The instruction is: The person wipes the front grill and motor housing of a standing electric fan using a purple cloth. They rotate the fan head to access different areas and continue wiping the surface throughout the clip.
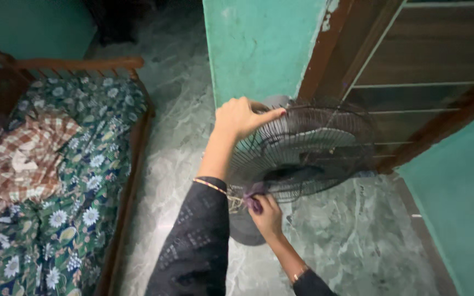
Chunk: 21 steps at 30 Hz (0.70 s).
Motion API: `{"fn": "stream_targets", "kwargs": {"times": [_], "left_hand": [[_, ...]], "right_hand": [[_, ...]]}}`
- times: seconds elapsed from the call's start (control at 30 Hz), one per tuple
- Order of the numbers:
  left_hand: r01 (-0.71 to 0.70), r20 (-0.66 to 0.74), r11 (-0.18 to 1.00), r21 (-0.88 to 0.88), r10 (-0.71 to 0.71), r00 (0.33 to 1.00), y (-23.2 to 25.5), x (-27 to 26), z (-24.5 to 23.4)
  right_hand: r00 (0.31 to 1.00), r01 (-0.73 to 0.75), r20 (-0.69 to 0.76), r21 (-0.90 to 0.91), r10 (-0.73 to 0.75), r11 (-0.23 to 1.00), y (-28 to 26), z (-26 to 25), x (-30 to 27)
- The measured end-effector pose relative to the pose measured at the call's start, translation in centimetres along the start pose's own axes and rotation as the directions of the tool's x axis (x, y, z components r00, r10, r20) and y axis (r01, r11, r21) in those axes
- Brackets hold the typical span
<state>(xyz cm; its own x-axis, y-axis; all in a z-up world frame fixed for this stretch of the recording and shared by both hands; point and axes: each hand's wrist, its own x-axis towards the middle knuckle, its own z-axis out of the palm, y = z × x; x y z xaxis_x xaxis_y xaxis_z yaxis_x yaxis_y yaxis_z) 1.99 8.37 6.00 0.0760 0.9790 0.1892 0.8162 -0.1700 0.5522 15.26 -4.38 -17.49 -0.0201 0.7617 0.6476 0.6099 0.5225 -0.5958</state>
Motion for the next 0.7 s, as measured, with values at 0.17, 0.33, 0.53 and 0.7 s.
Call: {"fn": "stream_targets", "kwargs": {"times": [0.17,0.33,0.53,0.7], "left_hand": [[0.021,0.025,1.0,-0.001,-0.021,0.999,0.1,-0.1,0.7],[0.027,0.009,0.999,0.02,-0.027,1.0,0.3,0.3,0.6],[0.013,-0.002,0.999,-0.029,-0.013,1.0,0.3,-0.1,0.7],[0.021,0.007,1.0,-0.009,-0.021,1.0,0.2,0.0,0.9]], "right_hand": [[0.965,0.081,-0.246,-0.042,-0.089,0.996,1.2,-1.8,1.7],[0.976,0.186,-0.078,-0.174,-0.202,0.967,1.2,0.4,3.1],[0.976,0.211,0.088,-0.136,-0.201,0.968,-0.4,1.3,-0.6],[0.923,0.367,0.2,-0.209,-0.327,0.906,1.8,4.7,1.4]]}}
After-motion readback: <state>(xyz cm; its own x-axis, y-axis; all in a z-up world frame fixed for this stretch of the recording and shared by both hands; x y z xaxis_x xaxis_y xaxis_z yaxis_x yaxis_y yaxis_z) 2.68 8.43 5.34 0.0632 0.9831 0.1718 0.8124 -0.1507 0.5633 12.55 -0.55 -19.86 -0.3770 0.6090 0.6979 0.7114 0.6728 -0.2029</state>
